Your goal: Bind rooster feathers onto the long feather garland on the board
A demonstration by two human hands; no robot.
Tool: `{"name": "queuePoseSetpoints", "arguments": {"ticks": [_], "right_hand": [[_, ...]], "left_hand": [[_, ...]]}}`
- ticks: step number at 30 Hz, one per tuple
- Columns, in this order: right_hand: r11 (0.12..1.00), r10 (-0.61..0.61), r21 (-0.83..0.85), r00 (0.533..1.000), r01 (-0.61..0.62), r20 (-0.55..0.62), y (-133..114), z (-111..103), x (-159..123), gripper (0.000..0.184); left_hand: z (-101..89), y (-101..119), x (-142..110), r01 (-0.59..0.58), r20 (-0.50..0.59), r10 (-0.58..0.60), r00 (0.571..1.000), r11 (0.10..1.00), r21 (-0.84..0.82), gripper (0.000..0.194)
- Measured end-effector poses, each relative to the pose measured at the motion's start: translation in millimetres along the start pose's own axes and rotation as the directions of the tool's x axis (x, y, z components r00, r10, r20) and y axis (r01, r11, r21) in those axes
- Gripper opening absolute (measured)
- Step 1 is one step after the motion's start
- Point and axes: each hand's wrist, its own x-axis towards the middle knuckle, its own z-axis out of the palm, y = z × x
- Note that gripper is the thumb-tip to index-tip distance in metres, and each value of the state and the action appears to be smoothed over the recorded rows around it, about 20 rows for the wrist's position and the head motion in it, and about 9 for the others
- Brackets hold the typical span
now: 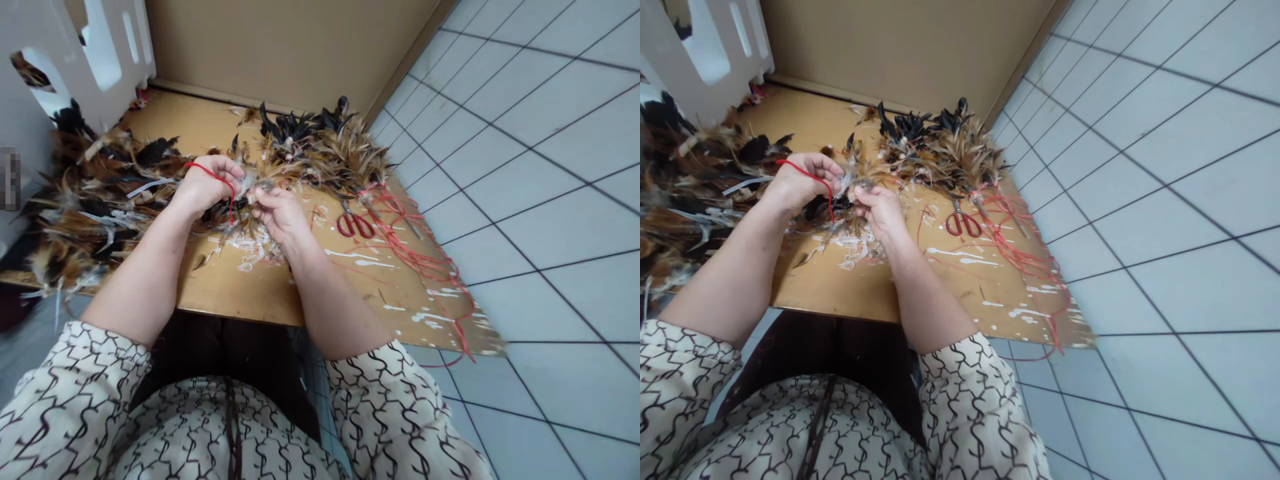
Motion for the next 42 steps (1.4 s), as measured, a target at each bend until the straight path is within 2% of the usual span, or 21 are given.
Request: {"name": "queuePoseSetpoints", "arguments": {"ticks": [12,18,24,31,42], "right_hand": [[0.999,0.048,0.009,0.999,-0.048,0.020,3.0,1.4,-0.4,0.025],[1.000,0.019,-0.006,0.998,-0.019,0.066,3.5,1.4,-1.5,0.028],[0.999,0.024,0.019,0.994,-0.026,0.111,1.8,1.2,-2.8,0.021],[0.999,0.010,0.040,0.993,-0.015,0.117,3.8,-0.3,-0.1,0.027],[0.997,-0.003,0.071,0.988,-0.008,0.155,7.3,-1.8,4.1,0.018]], "left_hand": [[12.5,-3.9,-1.6,-0.093,-0.001,0.093,0.996,0.994,-0.062,0.018],[13.0,-5.0,-2.1,-0.110,-0.015,0.110,0.994,0.993,-0.048,0.017],[12.0,-5.6,-2.0,-0.034,0.003,0.035,0.999,0.993,-0.112,0.016],[10.8,-5.7,-2.7,0.098,0.047,-0.090,0.995,0.966,-0.240,0.022],[12.1,-7.9,-2.0,0.137,0.075,-0.121,0.990,0.953,-0.269,0.020]]}}
